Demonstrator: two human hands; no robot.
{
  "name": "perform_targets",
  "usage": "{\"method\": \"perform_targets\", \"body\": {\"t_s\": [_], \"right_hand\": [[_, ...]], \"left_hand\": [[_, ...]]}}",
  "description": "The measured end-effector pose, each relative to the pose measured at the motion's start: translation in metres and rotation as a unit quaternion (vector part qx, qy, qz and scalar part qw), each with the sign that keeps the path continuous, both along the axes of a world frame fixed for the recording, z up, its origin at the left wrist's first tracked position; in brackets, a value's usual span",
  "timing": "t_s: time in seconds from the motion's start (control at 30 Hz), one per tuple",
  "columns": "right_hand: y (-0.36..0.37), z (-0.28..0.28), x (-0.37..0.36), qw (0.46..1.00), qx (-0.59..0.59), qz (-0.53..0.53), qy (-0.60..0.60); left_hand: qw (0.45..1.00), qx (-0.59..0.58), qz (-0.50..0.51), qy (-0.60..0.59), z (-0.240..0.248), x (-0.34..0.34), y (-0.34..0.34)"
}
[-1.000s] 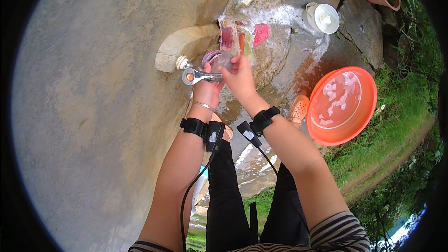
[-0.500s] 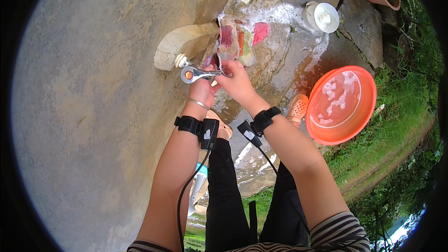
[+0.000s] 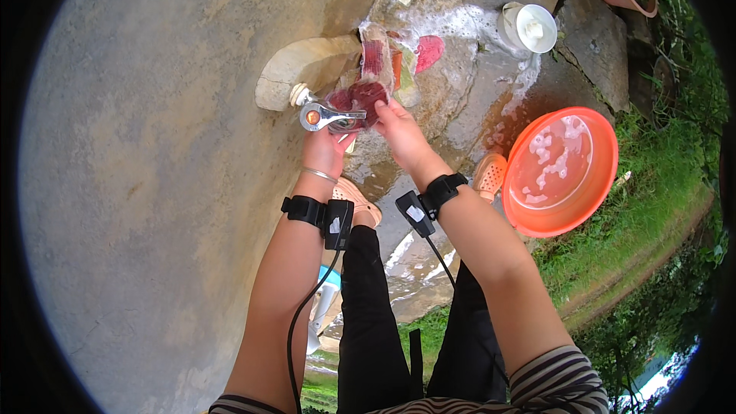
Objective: The person washes grapes in a plastic bag under a running faucet, then removes the grapes and continues washing them by hand before placing them into a nearby orange bucket.
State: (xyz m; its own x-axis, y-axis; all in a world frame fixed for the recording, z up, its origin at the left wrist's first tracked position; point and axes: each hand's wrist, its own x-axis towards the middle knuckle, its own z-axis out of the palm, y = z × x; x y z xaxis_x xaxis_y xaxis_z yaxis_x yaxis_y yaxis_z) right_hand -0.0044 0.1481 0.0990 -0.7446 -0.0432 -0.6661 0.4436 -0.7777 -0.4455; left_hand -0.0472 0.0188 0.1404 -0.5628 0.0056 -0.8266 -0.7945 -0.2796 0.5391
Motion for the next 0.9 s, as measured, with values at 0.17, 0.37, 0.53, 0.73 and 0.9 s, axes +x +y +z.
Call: {"method": "perform_targets", "body": {"t_s": [0.17,0.37,0.53,0.73,0.9], "right_hand": [[-0.004,0.009,0.002,0.995,0.028,0.093,0.017],[-0.003,0.018,0.002,0.993,0.037,0.105,0.031],[0.003,0.002,0.005,0.994,0.057,0.096,0.018],[0.014,0.007,-0.001,0.996,0.037,0.044,-0.073],[0.018,0.009,-0.005,0.998,0.03,0.025,-0.055]], "left_hand": [[0.999,-0.033,-0.033,-0.004,0.003,0.003,0.0],[0.984,-0.132,-0.117,-0.009,0.004,-0.001,0.007],[0.986,-0.118,-0.114,-0.02,-0.013,0.001,-0.003],[0.999,-0.027,0.017,0.006,0.001,0.004,0.007],[0.999,-0.04,0.023,0.01,0.001,0.002,0.01]]}}
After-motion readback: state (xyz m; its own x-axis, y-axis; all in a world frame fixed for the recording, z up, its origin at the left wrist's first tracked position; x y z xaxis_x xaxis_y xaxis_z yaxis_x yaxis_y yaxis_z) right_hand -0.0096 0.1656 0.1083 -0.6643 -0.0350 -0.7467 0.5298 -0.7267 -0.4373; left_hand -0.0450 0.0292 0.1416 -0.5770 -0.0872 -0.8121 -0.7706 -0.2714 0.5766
